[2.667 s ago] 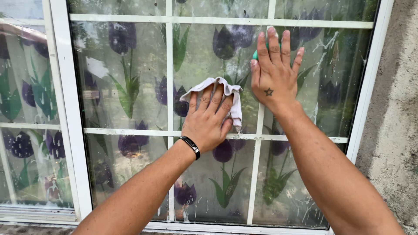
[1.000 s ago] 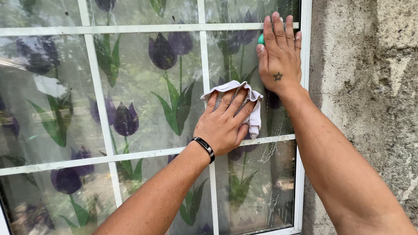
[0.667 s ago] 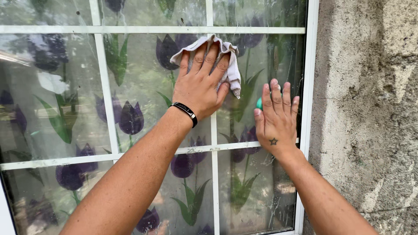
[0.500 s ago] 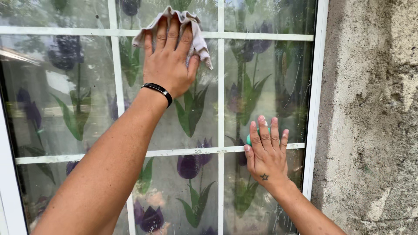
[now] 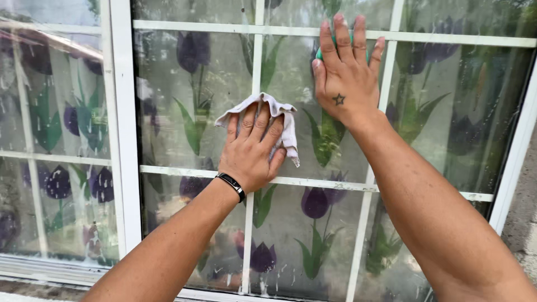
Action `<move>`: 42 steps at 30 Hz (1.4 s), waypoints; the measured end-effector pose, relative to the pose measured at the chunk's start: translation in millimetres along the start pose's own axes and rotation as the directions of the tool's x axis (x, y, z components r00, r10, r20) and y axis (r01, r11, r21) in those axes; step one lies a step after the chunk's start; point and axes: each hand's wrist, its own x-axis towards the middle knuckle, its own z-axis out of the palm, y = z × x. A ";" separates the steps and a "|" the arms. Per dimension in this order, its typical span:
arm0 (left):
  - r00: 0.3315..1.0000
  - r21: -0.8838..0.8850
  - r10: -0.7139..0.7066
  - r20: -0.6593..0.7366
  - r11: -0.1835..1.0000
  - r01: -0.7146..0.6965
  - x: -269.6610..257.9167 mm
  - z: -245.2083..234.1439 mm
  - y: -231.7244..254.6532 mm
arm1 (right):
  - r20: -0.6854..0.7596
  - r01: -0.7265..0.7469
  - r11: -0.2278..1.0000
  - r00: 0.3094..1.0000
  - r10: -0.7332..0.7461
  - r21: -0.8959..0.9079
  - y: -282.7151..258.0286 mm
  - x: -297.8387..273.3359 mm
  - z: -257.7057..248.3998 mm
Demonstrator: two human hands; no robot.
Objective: The person cleans a glass window by scrubbing it with a sponge and wiping it with a cloth.
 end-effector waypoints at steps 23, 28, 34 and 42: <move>0.980 0.016 -0.192 0.058 0.981 0.191 64.7 -56.0 -208.8 | 0.137 -0.032 0.999 0.990 0.033 -0.015 -221.5 -114.1 28.3; 0.985 -0.069 -0.059 -0.160 0.996 0.049 11.8 -43.4 -199.8 | 0.095 -0.110 0.994 0.989 0.110 -0.005 -208.6 -33.9 43.6; 0.998 -0.139 0.059 0.020 0.989 -0.056 -76.1 -44.0 -167.2 | 0.007 -0.120 0.993 0.993 0.120 -0.004 -213.7 71.8 51.0; 0.974 -0.158 0.224 0.040 0.964 -0.215 -109.1 -46.5 -172.3 | 0.074 -0.055 0.998 0.996 0.052 0.037 -260.4 92.8 61.5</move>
